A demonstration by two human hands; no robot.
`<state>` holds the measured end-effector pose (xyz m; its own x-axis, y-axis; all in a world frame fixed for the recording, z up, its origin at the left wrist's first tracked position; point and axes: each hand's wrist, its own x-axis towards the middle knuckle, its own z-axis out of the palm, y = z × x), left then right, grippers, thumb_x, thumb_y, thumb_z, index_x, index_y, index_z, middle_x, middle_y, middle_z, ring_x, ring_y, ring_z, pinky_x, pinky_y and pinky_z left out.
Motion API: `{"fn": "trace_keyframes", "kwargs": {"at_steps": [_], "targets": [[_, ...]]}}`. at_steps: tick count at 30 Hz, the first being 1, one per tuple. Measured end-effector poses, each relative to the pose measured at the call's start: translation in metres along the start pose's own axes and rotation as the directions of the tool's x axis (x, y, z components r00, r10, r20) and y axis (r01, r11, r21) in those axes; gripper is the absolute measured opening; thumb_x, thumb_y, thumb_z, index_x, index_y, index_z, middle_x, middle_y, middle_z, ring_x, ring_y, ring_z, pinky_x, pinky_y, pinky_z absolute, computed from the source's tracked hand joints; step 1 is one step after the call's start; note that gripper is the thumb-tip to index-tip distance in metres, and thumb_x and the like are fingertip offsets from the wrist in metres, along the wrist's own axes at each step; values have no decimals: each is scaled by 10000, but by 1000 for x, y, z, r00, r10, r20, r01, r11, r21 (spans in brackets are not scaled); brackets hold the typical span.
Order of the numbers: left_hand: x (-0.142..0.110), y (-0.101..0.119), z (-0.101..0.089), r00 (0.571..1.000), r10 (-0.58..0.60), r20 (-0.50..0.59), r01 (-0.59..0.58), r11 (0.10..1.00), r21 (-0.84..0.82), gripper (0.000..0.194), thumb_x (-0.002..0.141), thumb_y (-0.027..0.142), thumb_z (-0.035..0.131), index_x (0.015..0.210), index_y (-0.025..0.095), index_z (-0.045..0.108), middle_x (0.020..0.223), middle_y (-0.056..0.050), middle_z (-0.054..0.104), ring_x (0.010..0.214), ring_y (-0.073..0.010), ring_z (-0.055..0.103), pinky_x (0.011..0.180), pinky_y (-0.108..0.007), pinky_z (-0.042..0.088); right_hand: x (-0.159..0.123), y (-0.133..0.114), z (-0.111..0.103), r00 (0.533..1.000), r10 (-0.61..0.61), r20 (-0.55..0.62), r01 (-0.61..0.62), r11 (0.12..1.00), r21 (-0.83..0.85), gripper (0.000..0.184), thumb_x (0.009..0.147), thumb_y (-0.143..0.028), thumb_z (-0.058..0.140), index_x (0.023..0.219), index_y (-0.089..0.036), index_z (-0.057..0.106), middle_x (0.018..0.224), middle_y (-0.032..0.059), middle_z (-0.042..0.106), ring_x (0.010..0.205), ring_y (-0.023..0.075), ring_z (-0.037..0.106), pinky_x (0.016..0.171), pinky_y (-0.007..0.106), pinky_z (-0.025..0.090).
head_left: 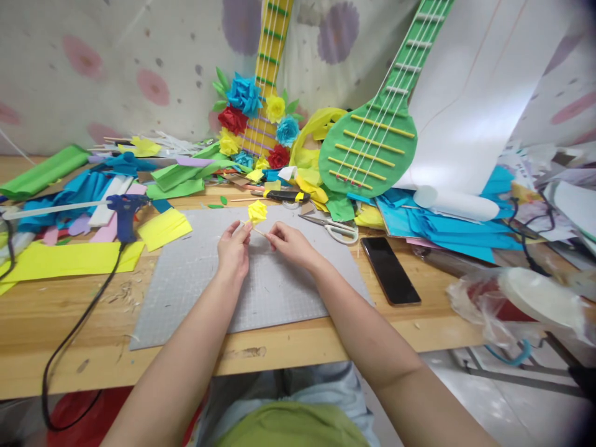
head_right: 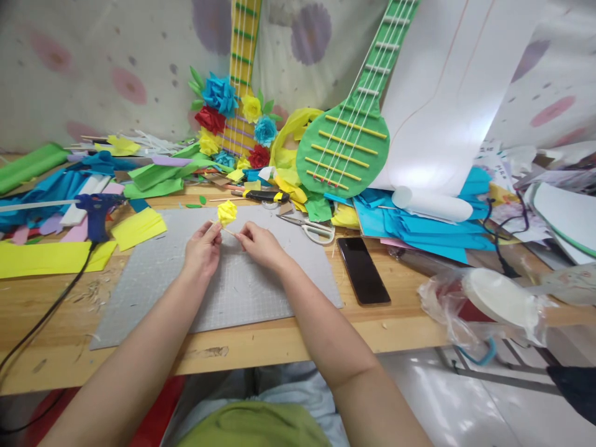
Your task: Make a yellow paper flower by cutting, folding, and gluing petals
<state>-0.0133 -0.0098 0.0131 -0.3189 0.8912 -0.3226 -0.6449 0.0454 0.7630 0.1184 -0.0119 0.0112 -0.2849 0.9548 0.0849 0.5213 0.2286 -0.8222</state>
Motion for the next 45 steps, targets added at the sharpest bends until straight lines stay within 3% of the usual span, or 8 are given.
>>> {"fn": "trace_keyframes", "kwargs": {"at_steps": [6,13,21,32,40,45], "targets": [[5,1,0,998,-51,-22,49,996,-76,258,627,-2,671,704,137,468,511,68,484,424,-12,416,450,-128,298,-1,-2,2,1000,3,-19,-3,1000,18,159,781,-337,512,830,-185,519,701,-27,585,607,86,498,600,216,361],[6,0,-1,994,-99,41,103,987,-125,242,661,28,655,586,128,448,481,61,456,412,-7,395,425,-130,293,-2,-9,4,1000,15,-20,-16,1000,-17,128,804,-280,476,742,-181,529,653,-27,596,585,87,485,601,213,351],[2,5,-3,978,-184,100,188,981,-37,144,695,36,608,773,137,542,607,26,558,521,-39,513,496,-140,381,1,-4,-2,994,93,-64,-98,992,-80,166,824,-294,451,729,-186,535,636,-27,596,566,91,483,579,211,331],[-1,4,1,991,-132,27,132,991,-19,266,657,-45,612,794,144,485,668,4,608,561,-52,554,544,-150,412,2,1,-3,998,58,-15,-59,982,-177,208,858,-290,390,787,-193,560,630,-15,575,597,110,498,590,220,321],[-1,3,0,994,-99,50,99,995,6,272,688,-37,575,840,150,449,651,7,604,592,-67,580,621,-189,461,-1,0,-6,1000,3,-22,-5,991,-132,193,779,-358,514,734,-172,539,620,-29,539,563,94,449,555,206,307],[0,2,-1,994,-87,69,86,996,10,299,667,-27,593,847,155,441,676,11,612,608,-68,590,662,-208,478,-1,0,-5,1000,-11,-23,7,985,-171,221,804,-359,477,703,-176,549,592,-29,530,558,95,445,548,207,294]]}}
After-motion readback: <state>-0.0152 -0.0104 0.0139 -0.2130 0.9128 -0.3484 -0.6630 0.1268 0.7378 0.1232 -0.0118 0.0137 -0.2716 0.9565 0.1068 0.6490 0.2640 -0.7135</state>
